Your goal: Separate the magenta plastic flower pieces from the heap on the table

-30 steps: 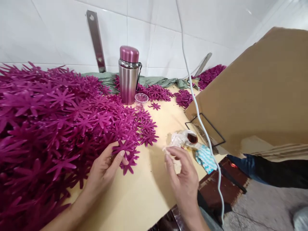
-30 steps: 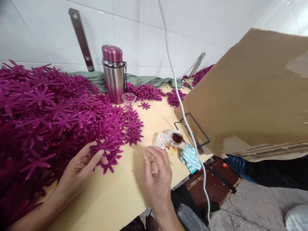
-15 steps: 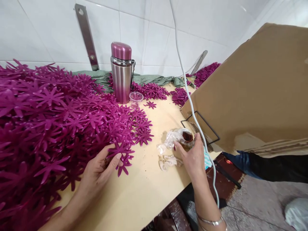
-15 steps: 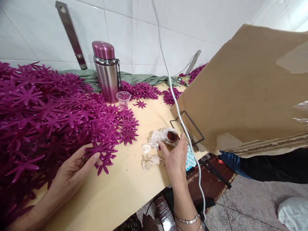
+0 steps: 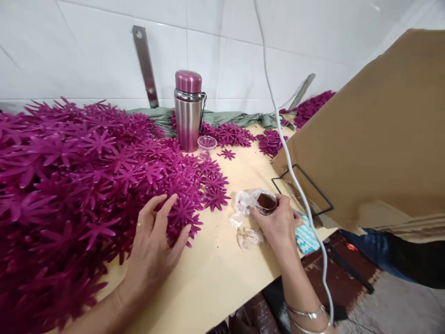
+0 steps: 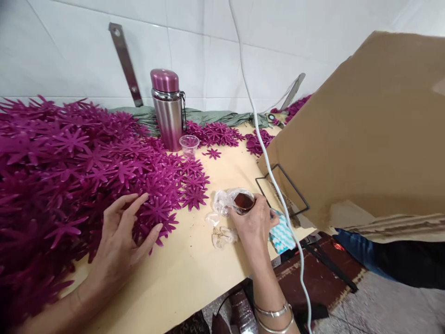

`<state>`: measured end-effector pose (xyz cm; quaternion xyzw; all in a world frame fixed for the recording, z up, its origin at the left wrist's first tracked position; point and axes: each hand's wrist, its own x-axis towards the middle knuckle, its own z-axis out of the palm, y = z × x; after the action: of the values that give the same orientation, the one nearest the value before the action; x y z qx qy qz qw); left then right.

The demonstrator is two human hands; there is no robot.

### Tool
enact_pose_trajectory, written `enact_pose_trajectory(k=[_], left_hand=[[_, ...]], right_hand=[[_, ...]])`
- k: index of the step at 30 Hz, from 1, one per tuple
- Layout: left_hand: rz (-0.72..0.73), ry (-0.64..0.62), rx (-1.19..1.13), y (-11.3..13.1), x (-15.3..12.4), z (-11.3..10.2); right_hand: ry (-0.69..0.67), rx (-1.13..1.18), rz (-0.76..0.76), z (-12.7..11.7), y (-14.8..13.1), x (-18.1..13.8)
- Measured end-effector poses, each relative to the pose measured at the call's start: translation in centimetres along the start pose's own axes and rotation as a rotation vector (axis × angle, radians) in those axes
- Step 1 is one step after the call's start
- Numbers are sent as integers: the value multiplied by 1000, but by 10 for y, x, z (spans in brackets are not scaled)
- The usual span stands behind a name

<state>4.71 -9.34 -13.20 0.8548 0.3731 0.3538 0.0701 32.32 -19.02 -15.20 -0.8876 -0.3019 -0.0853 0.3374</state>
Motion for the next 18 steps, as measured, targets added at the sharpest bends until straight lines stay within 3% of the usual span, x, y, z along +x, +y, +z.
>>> enact_pose_trajectory(k=[3,7,10,14,18], left_hand=[[88,-48,17,4,2,-2],[137,-174,-124,15,7,-1],[117,-268,-294,28,12,0],[65,-357,-464,36,15,-9],[9,-352,-612,33,3,-28]], right_hand=[[-38,45,-66,1,-9,-5],[-120,141,-145,-8,-25,-13],[-212,270,-165,-24,-44,-27],[-204,426,-271,-49,-76,-51],[-269,550,-339,-72,-96,-68]])
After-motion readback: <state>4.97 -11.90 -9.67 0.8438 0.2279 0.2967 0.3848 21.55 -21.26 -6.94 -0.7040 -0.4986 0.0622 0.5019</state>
